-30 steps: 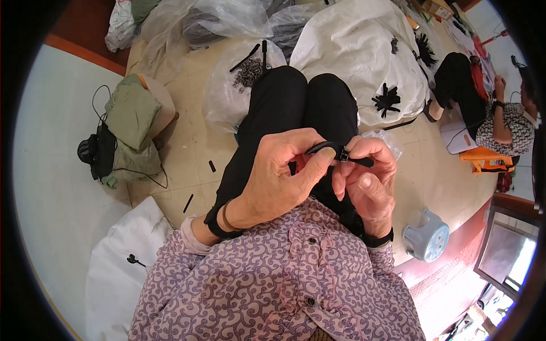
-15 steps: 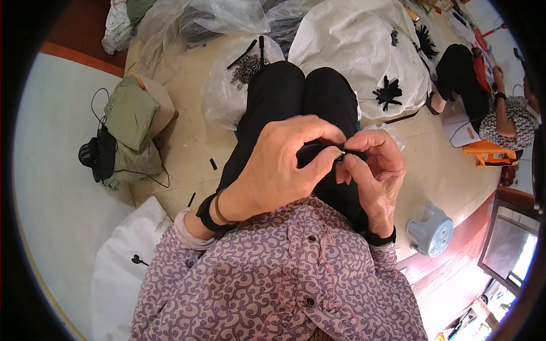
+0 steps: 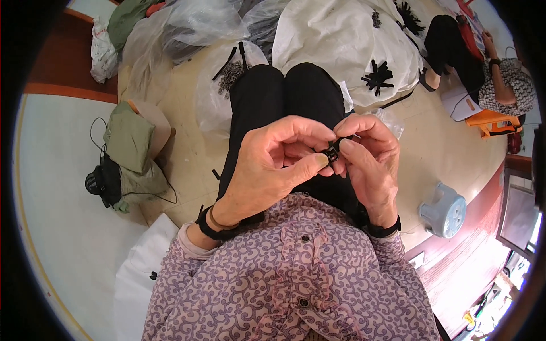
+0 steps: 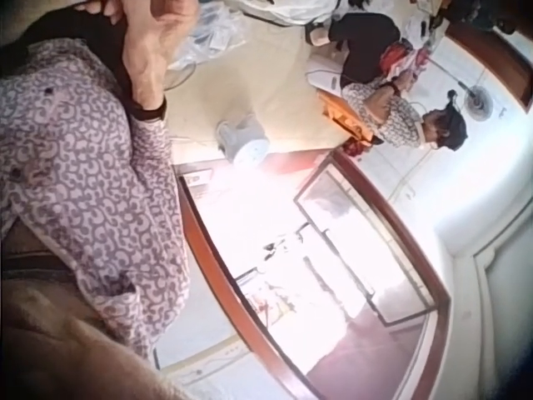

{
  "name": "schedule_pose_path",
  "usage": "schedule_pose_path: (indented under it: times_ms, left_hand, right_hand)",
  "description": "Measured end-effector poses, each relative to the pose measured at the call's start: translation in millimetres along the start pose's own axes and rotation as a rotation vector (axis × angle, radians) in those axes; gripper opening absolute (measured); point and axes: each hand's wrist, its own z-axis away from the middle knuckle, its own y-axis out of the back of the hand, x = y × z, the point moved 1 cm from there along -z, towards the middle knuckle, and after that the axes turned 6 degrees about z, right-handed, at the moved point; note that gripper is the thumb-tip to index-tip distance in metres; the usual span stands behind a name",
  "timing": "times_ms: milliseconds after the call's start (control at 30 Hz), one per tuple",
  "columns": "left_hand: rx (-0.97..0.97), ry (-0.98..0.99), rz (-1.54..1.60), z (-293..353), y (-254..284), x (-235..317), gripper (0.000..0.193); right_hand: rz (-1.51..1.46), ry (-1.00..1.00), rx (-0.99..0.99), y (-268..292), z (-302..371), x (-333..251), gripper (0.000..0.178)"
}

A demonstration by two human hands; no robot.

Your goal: Manually assembling buckles and small fasteners onto black shoe straps.

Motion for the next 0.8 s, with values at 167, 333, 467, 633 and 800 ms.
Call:
schedule_pose_path:
  times_ms: [167,333,467,633,800]
  left_hand:
    - [-0.144,-0.057,-0.132,-6,7,-8,0.021]
    - [-0.19,0.015,0.006,-8,3,-8,0.019]
    - [-0.145,0.115,0.061,-11,0,-9,0.02]
    - [-0.164,0.092,-0.074,-14,4,-13,0.021]
    - [0.048,0.053,-0.103,-20,1,-16,0.016]
  right_hand:
    - [-0.153,-0.095,-0.006,5,-1,-1,0.015]
    - [-0.22,-0.097,-0.03,14,-3,4,0.015]
    - [-0.241,-0.107,-0.029,17,-5,4,0.016]
    - [-0.151,-0.106,-0.019,17,-7,-2,0.019]
    - [-0.063,-0.036,0.053,13,-7,5,0.028]
